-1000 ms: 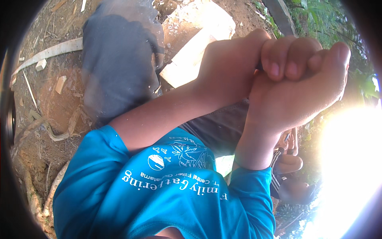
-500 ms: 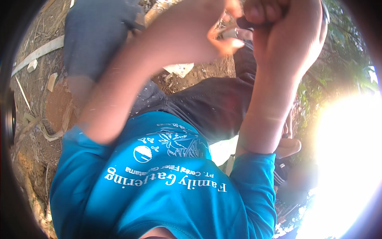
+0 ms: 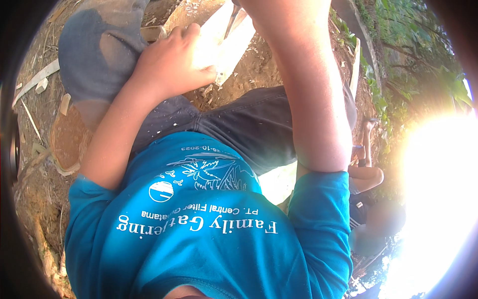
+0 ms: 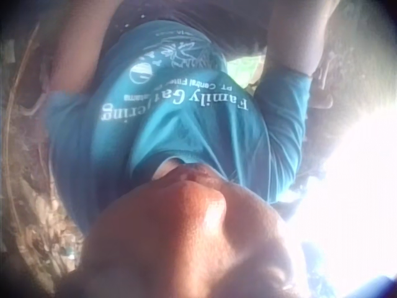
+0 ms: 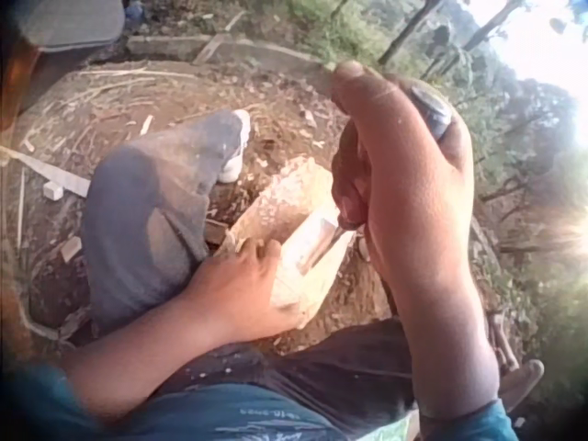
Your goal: The person uses a chisel to carve a rectangular hole in a wood block, pushing the tool and striking it with their hand to remove wood shavings while sitting on the ground.
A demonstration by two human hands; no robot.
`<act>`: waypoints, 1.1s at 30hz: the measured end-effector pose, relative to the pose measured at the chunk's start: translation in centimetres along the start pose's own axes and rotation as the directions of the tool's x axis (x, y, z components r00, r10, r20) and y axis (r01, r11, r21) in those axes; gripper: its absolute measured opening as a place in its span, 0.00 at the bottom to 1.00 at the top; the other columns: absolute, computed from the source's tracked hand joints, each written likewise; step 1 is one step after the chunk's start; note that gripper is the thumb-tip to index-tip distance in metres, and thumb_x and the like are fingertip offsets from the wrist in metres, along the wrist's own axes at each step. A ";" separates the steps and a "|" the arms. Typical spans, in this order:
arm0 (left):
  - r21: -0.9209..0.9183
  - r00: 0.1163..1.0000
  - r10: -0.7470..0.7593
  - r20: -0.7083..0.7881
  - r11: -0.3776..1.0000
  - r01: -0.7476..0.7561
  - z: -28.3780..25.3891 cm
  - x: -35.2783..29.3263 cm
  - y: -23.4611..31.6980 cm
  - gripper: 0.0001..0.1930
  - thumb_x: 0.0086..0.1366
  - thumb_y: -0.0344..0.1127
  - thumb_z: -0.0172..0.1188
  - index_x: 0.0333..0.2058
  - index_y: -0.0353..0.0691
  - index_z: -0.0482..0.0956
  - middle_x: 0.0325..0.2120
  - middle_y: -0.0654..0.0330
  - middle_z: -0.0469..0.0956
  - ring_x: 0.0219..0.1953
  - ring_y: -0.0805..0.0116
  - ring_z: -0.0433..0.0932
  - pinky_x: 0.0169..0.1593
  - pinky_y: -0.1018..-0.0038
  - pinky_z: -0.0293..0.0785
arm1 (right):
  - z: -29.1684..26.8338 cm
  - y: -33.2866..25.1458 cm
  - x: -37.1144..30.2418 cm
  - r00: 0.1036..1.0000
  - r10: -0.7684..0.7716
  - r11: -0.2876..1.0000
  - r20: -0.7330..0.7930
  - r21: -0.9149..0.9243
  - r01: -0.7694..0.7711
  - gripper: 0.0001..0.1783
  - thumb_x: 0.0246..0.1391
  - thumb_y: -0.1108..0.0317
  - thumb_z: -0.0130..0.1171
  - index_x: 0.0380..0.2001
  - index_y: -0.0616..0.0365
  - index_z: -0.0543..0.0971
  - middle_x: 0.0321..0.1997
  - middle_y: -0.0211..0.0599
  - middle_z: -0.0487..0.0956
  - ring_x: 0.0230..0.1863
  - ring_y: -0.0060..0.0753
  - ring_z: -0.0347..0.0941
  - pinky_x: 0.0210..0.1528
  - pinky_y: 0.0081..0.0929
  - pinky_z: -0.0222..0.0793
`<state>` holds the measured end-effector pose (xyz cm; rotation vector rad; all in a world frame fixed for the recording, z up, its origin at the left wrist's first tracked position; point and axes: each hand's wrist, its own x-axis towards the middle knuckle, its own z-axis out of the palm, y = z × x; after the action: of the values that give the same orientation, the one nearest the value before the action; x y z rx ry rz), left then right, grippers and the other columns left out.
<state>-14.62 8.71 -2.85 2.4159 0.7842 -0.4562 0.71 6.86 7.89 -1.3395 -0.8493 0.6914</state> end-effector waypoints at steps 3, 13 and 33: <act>-0.047 0.994 0.024 -0.108 0.998 -0.029 1.8 -0.2 -0.6 0.43 0.59 0.58 0.64 0.64 0.34 0.64 0.52 0.38 0.76 0.51 0.39 0.81 0.53 0.53 0.80 | 0.4 0.6 -0.1 1.000 -0.004 1.000 -0.027 0.009 0.004 0.21 0.65 0.63 0.61 0.17 0.52 0.72 0.10 0.24 0.66 0.10 0.19 0.60 0.13 0.22 0.55; -0.055 0.991 0.035 -0.133 0.998 -0.042 2.1 0.1 -0.1 0.39 0.60 0.58 0.63 0.57 0.31 0.64 0.47 0.37 0.76 0.45 0.38 0.83 0.47 0.53 0.83 | 0.0 1.3 0.3 0.999 0.017 1.000 0.049 -0.016 -0.016 0.18 0.66 0.63 0.61 0.20 0.52 0.73 0.13 0.25 0.69 0.10 0.17 0.61 0.12 0.21 0.55; -0.074 0.997 -0.031 -0.066 0.997 0.026 1.5 0.0 0.3 0.38 0.61 0.57 0.62 0.58 0.33 0.61 0.52 0.37 0.74 0.51 0.39 0.81 0.53 0.52 0.80 | -4.4 2.4 -3.2 0.918 0.207 0.973 -0.338 0.169 -0.158 0.20 0.67 0.66 0.49 0.18 0.50 0.61 0.13 0.27 0.57 0.16 0.25 0.55 0.24 0.28 0.55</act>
<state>-14.62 7.62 -3.88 2.3658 0.8501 -0.3525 2.80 2.11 4.96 -1.3750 -0.3817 0.6152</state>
